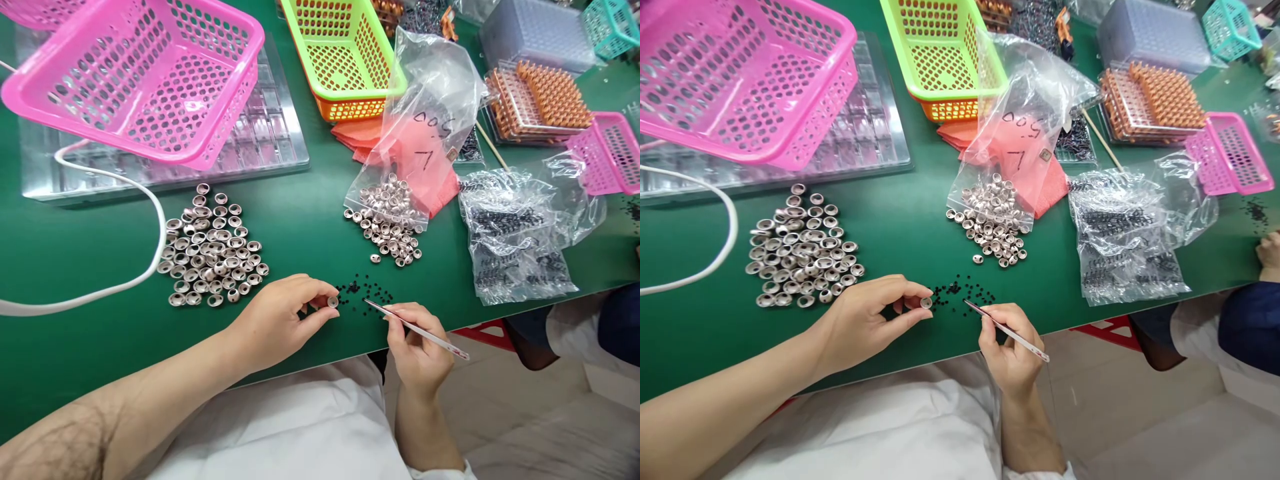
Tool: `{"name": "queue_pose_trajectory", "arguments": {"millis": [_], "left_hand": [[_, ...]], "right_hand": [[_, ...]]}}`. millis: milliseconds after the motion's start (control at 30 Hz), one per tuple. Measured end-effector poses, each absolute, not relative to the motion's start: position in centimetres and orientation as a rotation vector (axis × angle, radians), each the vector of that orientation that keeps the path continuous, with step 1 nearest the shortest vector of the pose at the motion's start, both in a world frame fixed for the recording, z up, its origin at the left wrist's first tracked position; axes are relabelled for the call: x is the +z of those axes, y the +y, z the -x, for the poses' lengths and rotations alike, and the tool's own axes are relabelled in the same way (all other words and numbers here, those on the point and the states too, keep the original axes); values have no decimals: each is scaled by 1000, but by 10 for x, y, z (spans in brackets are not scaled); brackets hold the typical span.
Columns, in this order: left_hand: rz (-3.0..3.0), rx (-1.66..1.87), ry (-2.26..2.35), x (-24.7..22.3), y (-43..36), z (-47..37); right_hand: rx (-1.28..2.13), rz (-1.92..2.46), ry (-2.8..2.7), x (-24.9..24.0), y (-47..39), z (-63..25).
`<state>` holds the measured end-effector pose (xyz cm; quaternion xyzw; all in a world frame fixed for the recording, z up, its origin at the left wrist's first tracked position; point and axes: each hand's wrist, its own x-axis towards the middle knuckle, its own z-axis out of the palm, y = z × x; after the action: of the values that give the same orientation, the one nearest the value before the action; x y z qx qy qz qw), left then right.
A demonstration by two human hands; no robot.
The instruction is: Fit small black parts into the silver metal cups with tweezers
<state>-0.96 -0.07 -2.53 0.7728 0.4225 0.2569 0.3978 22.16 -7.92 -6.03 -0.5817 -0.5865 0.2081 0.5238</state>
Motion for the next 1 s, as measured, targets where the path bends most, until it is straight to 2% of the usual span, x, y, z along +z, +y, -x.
{"name": "queue_pose_trajectory", "arguments": {"millis": [367, 567, 1000], "left_hand": [[-1963, 658, 1058, -24, 0, 9], [-1975, 676, 1003, -25, -3, 9], [-2084, 752, 980, -27, -7, 7]], "right_hand": [[393, 1357, -1447, -62, -80, -222], [464, 1305, -1374, -47, -81, -213], [544, 1132, -1774, -30, -67, -204]]}}
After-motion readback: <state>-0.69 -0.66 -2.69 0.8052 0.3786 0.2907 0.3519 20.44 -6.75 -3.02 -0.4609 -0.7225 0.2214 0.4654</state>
